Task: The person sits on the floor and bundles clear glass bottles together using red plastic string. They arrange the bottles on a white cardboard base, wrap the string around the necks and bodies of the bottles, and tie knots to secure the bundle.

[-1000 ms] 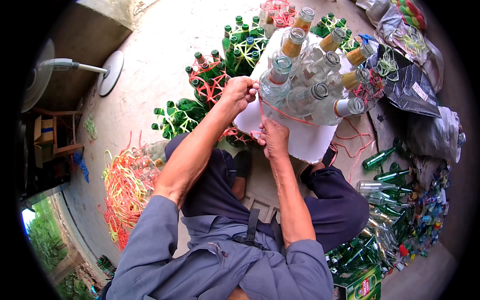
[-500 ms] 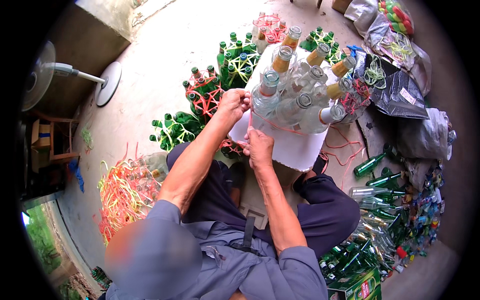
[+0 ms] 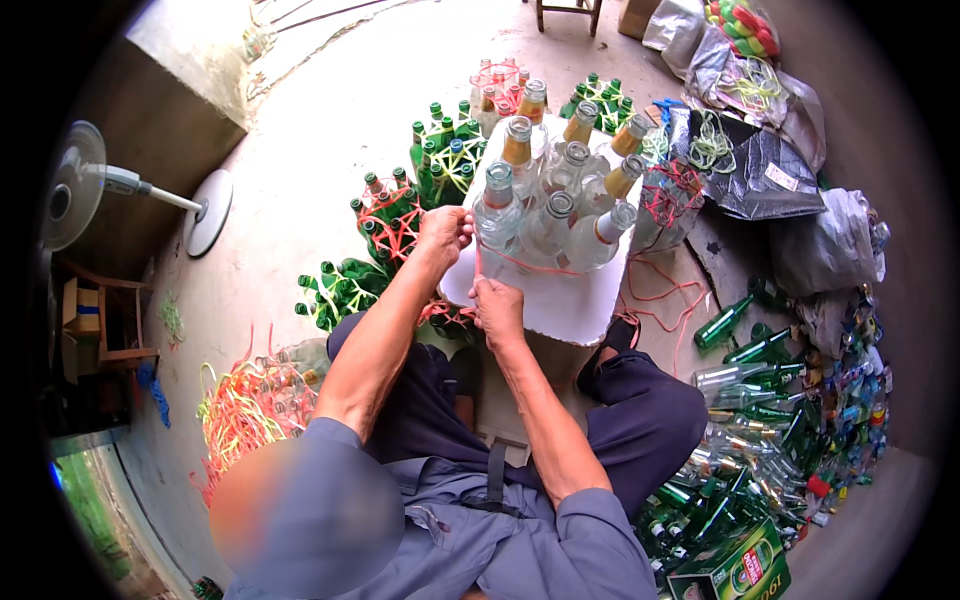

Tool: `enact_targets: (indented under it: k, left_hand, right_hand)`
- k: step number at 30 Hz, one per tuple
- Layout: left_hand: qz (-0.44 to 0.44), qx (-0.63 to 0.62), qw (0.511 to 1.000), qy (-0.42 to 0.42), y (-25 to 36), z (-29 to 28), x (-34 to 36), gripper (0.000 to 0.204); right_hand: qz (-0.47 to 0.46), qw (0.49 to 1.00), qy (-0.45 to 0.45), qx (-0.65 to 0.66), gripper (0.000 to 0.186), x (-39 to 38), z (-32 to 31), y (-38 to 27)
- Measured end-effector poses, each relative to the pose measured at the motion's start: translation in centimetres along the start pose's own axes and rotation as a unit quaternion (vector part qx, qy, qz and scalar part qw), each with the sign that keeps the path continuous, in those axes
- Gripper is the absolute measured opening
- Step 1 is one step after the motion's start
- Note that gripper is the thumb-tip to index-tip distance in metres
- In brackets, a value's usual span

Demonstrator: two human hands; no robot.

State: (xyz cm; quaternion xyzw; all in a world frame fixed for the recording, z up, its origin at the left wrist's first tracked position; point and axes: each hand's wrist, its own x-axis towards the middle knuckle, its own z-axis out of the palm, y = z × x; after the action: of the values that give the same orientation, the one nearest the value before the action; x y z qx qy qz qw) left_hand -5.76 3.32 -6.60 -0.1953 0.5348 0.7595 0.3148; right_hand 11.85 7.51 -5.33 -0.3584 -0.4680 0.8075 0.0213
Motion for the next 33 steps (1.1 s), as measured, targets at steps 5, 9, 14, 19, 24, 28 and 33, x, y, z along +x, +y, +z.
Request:
enact_targets:
  k: [5,9,14,19,24,28,33]
  left_hand:
    - [0.138,0.240,0.960,0.034,0.7,-1.6,-1.3,0.008]
    - [0.184,0.257,0.948,-0.026,1.6,-1.2,-5.6,0.006]
    - [0.292,0.464,0.814,-0.193,1.1,-1.9,-10.3,0.026]
    - [0.455,0.605,0.553,-0.349,1.7,-0.7,-12.9,0.022]
    - [0.382,0.580,0.667,-0.270,2.8,0.1,-13.8,0.025]
    - [0.310,0.482,0.794,-0.203,4.6,0.4,-12.9,0.029]
    - [0.252,0.246,0.902,-0.249,4.5,1.3,-12.6,0.025]
  right_hand:
    - [-0.062,0.992,-0.016,-0.105,0.026,-1.1,-0.7,0.0]
    - [-0.134,0.975,-0.029,-0.175,0.028,-2.1,-2.5,-0.7]
    - [-0.136,0.959,-0.058,-0.241,0.031,-4.5,-3.1,-3.9]
    - [-0.187,0.945,-0.100,-0.249,0.027,-5.5,-4.5,-5.9]
    - [-0.171,0.929,-0.135,-0.298,0.023,-8.8,-5.5,-10.2]
    - [-0.207,0.898,-0.142,-0.362,0.021,-9.3,-6.6,-12.2]
    - [-0.209,0.868,-0.152,-0.423,0.023,-7.8,-8.3,-13.6]
